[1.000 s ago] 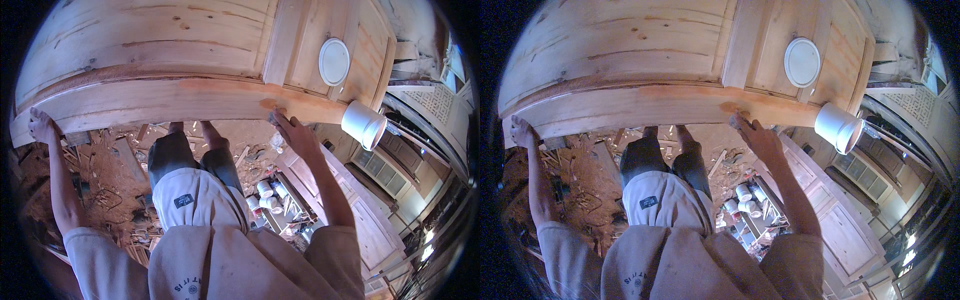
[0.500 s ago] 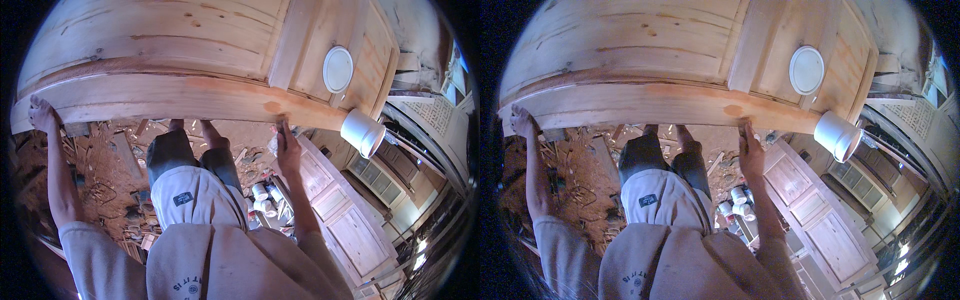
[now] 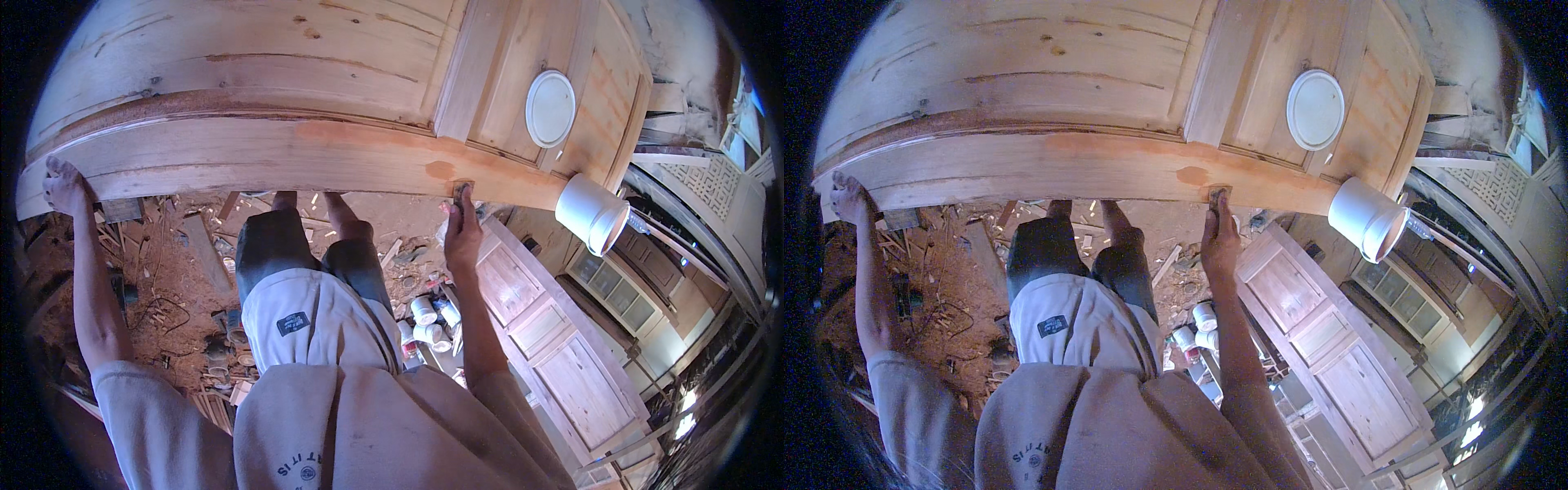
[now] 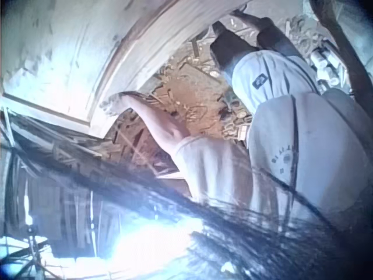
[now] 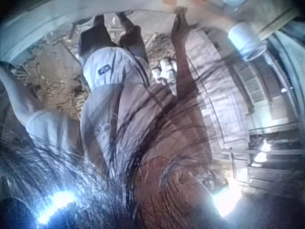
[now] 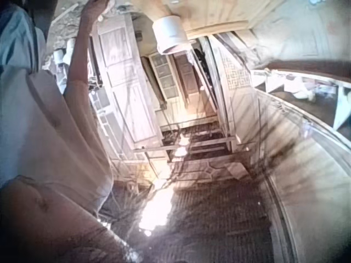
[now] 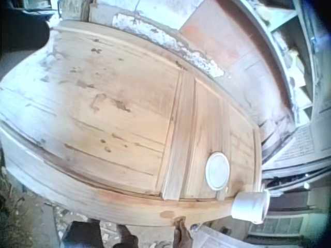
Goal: The person applies a brown paste from a bucket to the edges and gaps of a wooden door using a putty knife and their finger, dipping the knife back into the bucket to retrieve more material several times.
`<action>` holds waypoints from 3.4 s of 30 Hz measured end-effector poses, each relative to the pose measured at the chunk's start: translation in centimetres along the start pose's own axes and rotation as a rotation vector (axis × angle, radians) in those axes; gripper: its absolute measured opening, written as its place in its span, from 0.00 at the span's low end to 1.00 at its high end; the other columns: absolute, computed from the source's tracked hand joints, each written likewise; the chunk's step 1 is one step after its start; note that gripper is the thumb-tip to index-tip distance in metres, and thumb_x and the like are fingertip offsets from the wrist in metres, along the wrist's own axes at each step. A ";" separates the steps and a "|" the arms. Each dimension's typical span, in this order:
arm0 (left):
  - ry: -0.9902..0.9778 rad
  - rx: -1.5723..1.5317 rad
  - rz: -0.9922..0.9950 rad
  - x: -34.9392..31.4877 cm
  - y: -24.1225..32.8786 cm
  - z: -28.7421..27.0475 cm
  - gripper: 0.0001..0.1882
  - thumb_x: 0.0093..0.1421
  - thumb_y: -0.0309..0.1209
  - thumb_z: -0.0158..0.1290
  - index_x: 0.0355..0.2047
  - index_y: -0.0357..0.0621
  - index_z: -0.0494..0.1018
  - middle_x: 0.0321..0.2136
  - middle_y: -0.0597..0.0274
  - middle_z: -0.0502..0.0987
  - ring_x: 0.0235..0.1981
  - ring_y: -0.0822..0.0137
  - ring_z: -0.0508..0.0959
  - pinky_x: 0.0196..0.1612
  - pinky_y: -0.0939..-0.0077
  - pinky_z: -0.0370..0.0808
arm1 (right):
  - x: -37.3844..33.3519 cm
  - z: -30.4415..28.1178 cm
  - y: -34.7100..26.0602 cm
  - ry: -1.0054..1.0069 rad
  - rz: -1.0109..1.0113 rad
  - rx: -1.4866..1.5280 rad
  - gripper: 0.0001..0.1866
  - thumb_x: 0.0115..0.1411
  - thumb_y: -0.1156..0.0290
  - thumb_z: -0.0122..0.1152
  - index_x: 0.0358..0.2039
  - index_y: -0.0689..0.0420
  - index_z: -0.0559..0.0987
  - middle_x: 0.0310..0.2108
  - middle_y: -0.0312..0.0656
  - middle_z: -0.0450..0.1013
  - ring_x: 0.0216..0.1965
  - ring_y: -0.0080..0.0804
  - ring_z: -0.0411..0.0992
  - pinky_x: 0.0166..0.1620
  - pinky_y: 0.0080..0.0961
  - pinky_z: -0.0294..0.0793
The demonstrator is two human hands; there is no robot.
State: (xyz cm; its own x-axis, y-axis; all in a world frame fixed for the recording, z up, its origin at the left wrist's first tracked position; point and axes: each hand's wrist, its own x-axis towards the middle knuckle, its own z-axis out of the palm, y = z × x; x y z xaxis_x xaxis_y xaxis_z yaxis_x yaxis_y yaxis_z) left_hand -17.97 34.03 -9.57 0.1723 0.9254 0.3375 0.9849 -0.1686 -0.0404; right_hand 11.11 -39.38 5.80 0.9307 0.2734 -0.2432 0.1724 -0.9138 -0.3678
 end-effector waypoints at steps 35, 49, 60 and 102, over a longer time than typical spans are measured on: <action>-0.005 -0.160 -0.055 -1.2 2.6 -3.4 0.48 0.57 0.68 0.32 0.48 0.28 0.69 0.47 0.32 0.71 0.53 0.41 0.68 0.57 0.53 0.62 | 7.5 -9.7 -0.2 -0.702 -0.089 -0.742 0.24 0.64 0.53 0.50 0.61 0.34 0.64 0.31 0.52 0.72 0.36 0.55 0.73 0.40 0.47 0.73; 0.111 -0.609 0.014 -3.5 -0.2 -9.0 0.35 0.62 0.52 0.43 0.50 0.25 0.65 0.45 0.33 0.70 0.49 0.47 0.70 0.54 0.59 0.65 | -10.2 -8.6 2.9 -0.171 0.959 1.106 0.24 0.67 0.47 0.44 0.52 0.52 0.68 0.21 0.28 0.60 0.11 0.15 0.55 0.14 0.15 0.56; -1.341 -0.712 -0.176 -40.2 1.2 -21.6 0.27 0.69 0.45 0.33 0.41 0.31 0.72 0.38 0.46 0.75 0.48 0.58 0.71 0.56 0.71 0.63 | -9.0 -6.2 0.5 -0.200 0.688 1.626 0.25 0.67 0.46 0.43 0.56 0.49 0.67 0.25 0.28 0.64 0.20 0.18 0.59 0.27 0.19 0.62; -1.016 -0.770 -0.268 -51.3 -3.6 -32.5 0.17 0.65 0.36 0.45 0.45 0.33 0.71 0.41 0.46 0.77 0.41 0.58 0.78 0.45 0.67 0.74 | -4.8 -10.3 7.7 -0.341 0.416 1.770 0.18 0.66 0.48 0.45 0.45 0.46 0.71 0.27 0.26 0.65 0.23 0.17 0.59 0.27 0.19 0.60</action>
State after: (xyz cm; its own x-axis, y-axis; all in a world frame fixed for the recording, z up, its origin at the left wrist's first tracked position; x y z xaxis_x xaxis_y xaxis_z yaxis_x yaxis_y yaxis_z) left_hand -31.02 -23.82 3.83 0.2450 0.7445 -0.6210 0.7850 0.2236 0.5777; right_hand 11.25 -50.87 13.36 0.6832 0.3878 -0.6188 -0.7302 0.3519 -0.5857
